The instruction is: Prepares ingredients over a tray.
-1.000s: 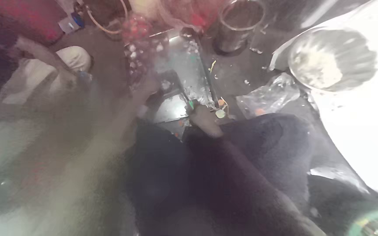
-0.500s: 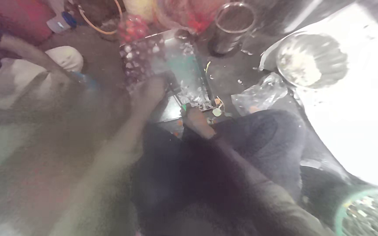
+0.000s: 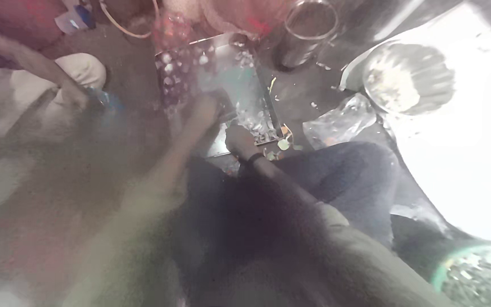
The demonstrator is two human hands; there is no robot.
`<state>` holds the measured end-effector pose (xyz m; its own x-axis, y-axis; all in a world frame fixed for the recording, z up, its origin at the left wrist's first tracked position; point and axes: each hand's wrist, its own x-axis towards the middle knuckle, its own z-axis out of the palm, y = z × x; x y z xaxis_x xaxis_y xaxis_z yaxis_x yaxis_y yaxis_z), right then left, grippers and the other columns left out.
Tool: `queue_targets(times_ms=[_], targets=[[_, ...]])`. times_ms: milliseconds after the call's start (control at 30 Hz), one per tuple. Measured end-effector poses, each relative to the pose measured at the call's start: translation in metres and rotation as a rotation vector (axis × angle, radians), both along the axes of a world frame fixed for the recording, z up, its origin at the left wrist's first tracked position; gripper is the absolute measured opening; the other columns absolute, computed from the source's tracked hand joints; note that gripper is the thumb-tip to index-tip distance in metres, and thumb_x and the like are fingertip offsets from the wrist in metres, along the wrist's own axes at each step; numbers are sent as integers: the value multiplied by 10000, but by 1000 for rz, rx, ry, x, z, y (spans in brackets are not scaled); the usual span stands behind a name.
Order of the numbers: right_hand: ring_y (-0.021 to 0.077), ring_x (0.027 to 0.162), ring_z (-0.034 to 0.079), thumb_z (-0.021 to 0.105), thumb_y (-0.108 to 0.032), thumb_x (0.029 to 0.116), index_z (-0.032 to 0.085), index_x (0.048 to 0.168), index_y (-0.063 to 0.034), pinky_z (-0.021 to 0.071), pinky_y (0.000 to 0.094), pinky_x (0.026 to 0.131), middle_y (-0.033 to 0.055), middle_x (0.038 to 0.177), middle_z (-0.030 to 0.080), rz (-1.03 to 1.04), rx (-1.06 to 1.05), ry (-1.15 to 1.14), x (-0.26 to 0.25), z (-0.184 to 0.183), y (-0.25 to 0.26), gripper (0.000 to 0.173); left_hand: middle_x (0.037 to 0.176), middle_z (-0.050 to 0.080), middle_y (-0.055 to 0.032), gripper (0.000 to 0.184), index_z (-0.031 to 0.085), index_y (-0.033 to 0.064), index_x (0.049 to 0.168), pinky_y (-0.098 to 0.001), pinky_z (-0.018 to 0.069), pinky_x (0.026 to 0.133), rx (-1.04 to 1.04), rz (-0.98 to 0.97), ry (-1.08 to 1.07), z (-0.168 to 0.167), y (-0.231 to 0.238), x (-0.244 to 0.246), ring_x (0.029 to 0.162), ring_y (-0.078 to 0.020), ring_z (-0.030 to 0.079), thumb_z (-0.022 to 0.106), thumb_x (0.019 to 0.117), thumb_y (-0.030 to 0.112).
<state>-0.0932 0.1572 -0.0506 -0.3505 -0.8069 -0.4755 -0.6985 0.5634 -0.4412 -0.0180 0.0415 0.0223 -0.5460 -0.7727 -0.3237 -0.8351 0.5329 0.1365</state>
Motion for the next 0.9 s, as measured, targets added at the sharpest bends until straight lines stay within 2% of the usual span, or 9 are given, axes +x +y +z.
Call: queue_targets(times_ms=[133,200,333,467,567,633,700,833,900], targets=[[376,730,708,505,-399,1061,519,1301,-61,573,569,591,179,863,683,-41,-33,-81,-2,20,24,414,1190,691,-239,230,732,16,1103,-613,538,964,-59,6,31,-12,-1,5,1139,-424,664,635,972,177],[408,791,710,494,-394,1075,508,1302,-59,569,594,624,198,897,678,-26,-30,-69,0,31,34,405,1321,606,-280,313,686,-20,1206,-611,520,1004,-11,60,5,-10,3,4,1218,-453,611,649,974,187],[402,839,709,495,-339,1066,551,1254,-42,570,593,652,202,941,676,15,-56,-36,-2,27,28,356,1206,667,-274,260,681,-69,1112,-595,547,948,35,118,-53,9,7,-6,1136,-428,666,659,964,143],[410,1016,703,531,-261,1030,621,1222,-6,577,621,784,225,1140,684,80,34,12,0,9,-17,331,1207,676,-245,258,710,-3,1128,-610,549,956,-8,51,-30,-7,2,2,1140,-419,665,654,974,196],[414,1040,701,574,-217,985,577,1331,-10,579,622,803,233,1201,675,80,3,13,-4,21,-29,403,1166,713,-201,218,734,63,1126,-618,556,945,-62,-21,57,-17,-6,9,1099,-396,690,639,975,189],[417,1026,699,564,-248,1007,618,1266,-17,570,621,792,231,1147,687,68,17,4,-3,39,-20,352,1196,705,-199,221,732,68,1143,-600,551,957,-74,3,83,-15,-3,9,1114,-391,685,624,979,170],[425,914,707,572,-299,1020,642,1135,-14,568,626,697,232,1013,691,58,-5,-14,3,35,0,315,1311,617,-252,265,698,14,1182,-588,539,992,-60,49,68,-17,1,6,1194,-422,634,605,1004,187],[405,889,714,557,-285,1034,622,1174,-12,572,610,687,218,1001,696,49,-46,-20,4,26,-3,314,1231,667,-252,257,706,-4,1130,-593,548,961,-8,106,-1,-4,2,-3,1149,-413,666,596,1012,196],[400,1019,710,535,-238,1023,551,1317,12,589,598,803,221,1174,675,107,-42,31,3,10,-23,386,1228,669,-242,241,715,10,1123,-584,552,962,-14,83,-42,-6,1,-1,1153,-405,662,613,999,190]])
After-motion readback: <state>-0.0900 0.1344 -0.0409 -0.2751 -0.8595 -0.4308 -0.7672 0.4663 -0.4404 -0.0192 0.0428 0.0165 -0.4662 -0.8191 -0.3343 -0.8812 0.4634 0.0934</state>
